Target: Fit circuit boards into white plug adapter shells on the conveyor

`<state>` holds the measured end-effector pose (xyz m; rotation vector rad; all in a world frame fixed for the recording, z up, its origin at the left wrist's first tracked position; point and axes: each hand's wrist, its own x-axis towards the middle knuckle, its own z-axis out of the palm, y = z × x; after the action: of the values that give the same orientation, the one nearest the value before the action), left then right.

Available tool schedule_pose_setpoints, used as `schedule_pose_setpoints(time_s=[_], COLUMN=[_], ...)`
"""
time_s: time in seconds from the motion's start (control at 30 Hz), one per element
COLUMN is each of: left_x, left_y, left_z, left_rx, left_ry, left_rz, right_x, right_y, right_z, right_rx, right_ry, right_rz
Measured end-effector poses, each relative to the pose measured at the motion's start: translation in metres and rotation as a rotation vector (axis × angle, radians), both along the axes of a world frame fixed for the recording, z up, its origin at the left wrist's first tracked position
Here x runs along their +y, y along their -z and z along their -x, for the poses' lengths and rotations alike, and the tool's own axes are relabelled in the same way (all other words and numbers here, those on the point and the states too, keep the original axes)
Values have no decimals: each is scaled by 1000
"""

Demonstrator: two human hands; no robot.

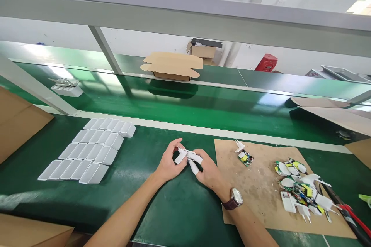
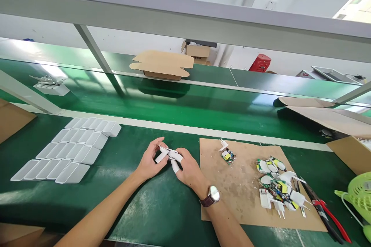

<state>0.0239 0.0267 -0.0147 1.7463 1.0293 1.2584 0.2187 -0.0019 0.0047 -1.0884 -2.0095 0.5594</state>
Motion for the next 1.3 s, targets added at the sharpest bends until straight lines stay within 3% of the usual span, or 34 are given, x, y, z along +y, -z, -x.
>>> schedule_pose_setpoints(time_s=[0.17,0.3,0.4,0.57,0.87,1.13,1.3], left_x=[2,-4,-11,-14,-9,-7,-6], left_y=[2,-2,-6,-6,1,-7,-3], left_z=[1,-2,-9,-18,-14,-6,-7], left_rx=[-32,3,88,118,86,190,298], left_ry=[2,59,21,-59,-47,-41,-64], left_rz=[13,-101,-215,-335,-296,-353,-242], right_x=[1,5,4,-1,-1,3,0], right_y=[4,7,4,-5,2,11,2], right_z=[3,4,6,11,14,14,16], right_rx=[104,460,557,508,642,623,440], right_ry=[43,77,72,72,70,163,253], right_rz=[77,367,519,560,628,508,115])
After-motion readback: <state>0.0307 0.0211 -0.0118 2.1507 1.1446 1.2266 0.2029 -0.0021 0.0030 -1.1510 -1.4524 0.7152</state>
